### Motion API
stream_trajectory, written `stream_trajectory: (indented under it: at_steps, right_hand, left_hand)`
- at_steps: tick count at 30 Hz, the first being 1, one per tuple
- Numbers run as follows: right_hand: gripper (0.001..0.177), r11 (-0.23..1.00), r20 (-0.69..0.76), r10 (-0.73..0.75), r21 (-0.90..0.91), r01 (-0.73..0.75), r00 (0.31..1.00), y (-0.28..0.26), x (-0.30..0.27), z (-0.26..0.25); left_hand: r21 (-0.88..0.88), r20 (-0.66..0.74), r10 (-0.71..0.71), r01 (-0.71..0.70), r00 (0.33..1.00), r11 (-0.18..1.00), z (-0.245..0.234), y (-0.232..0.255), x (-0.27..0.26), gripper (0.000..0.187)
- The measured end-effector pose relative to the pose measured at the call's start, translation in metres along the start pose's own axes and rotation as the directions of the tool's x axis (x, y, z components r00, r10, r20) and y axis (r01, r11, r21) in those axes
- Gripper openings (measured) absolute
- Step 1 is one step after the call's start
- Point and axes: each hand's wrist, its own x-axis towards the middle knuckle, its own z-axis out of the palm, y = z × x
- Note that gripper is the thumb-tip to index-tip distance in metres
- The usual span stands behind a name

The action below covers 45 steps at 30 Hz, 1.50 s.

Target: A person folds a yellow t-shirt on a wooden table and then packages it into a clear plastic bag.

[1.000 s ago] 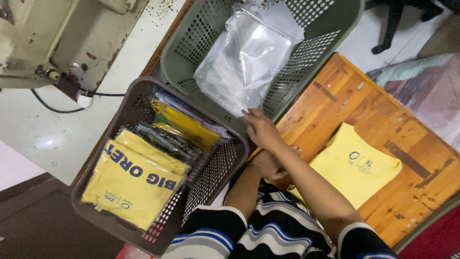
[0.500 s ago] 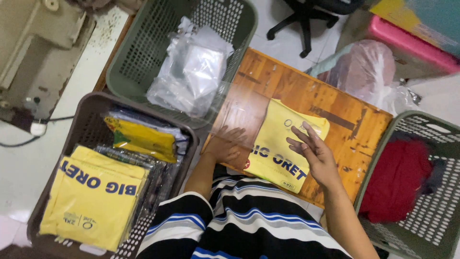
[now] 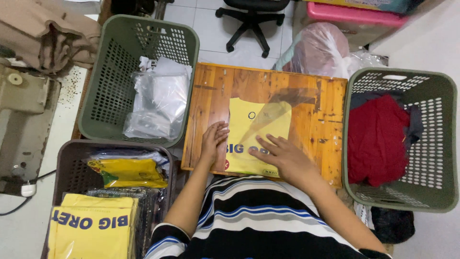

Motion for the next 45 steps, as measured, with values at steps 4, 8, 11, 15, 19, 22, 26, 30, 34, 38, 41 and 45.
stream_trajectory:
  at_steps: [4, 8, 11, 15, 19, 22, 26, 30, 34, 38, 41, 45]
  right_hand:
    - [0.037, 0.977, 0.26, -0.118, -0.142, 0.159, 0.958, 0.031, 0.009, 0.089]
    - [0.04, 0.999, 0.501, -0.003, -0.043, 0.028, 0.866, 0.064, -0.005, 0.148]
    - [0.052, 0.987, 0.592, 0.161, -0.102, -0.125, 0.789, 0.043, 0.001, 0.126]
    - [0.054, 0.989, 0.542, 0.129, -0.014, -0.144, 0.83, 0.043, 0.002, 0.124]
    - [0.059, 0.985, 0.312, 0.161, -0.104, -0.134, 0.936, 0.049, -0.008, 0.124]
    - [0.053, 0.956, 0.131, 0.272, -0.151, -0.252, 0.953, 0.058, -0.024, 0.143]
    - [0.056, 0.909, -0.069, 0.37, -0.178, -0.377, 0.926, 0.075, -0.05, 0.176]
    - [0.053, 0.898, -0.194, 0.376, -0.165, -0.408, 0.906, 0.076, -0.054, 0.171]
    - [0.06, 0.829, -0.204, 0.509, -0.145, -0.54, 0.836, 0.074, -0.05, 0.16]
    - [0.068, 0.757, -0.066, 0.644, -0.092, -0.647, 0.763, 0.079, -0.043, 0.156]
    - [0.069, 0.79, 0.054, 0.605, -0.162, -0.591, 0.794, 0.083, -0.037, 0.153]
    - [0.071, 0.831, 0.106, 0.549, -0.183, -0.526, 0.829, 0.084, -0.031, 0.147]
  left_hand:
    - [0.152, 0.277, -0.208, 0.171, 0.938, 0.974, 0.006, 0.011, 0.01, 0.057]
    - [0.608, 0.301, -0.309, 0.067, 0.902, 0.791, 0.036, 0.039, -0.017, 0.099]
    - [0.829, 0.276, -0.272, -0.085, 0.922, 0.552, 0.044, 0.024, -0.027, 0.108]
    - [0.857, 0.283, -0.259, -0.122, 0.923, 0.501, 0.045, 0.004, -0.032, 0.088]
    - [0.877, 0.226, -0.024, -0.192, 0.974, 0.44, 0.031, -0.018, -0.02, 0.052]
    - [0.849, 0.116, -0.024, -0.087, 0.993, 0.521, 0.018, -0.024, -0.007, 0.037]
    - [0.731, -0.091, -0.071, 0.115, 0.993, 0.672, -0.017, -0.081, 0.032, 0.02]
    - [0.746, -0.158, -0.04, 0.146, 0.987, 0.65, -0.034, -0.092, 0.033, 0.016]
    - [0.71, -0.037, 0.002, 0.024, 0.999, 0.704, -0.013, -0.042, 0.0, 0.032]
    - [0.817, 0.45, 0.217, -0.498, 0.866, 0.292, 0.016, 0.023, -0.033, 0.053]
    - [0.801, 0.527, -0.259, -0.575, 0.809, -0.164, 0.021, 0.02, -0.027, 0.058]
    - [0.776, 0.438, -0.395, -0.562, 0.807, -0.287, 0.003, -0.007, -0.027, 0.063]
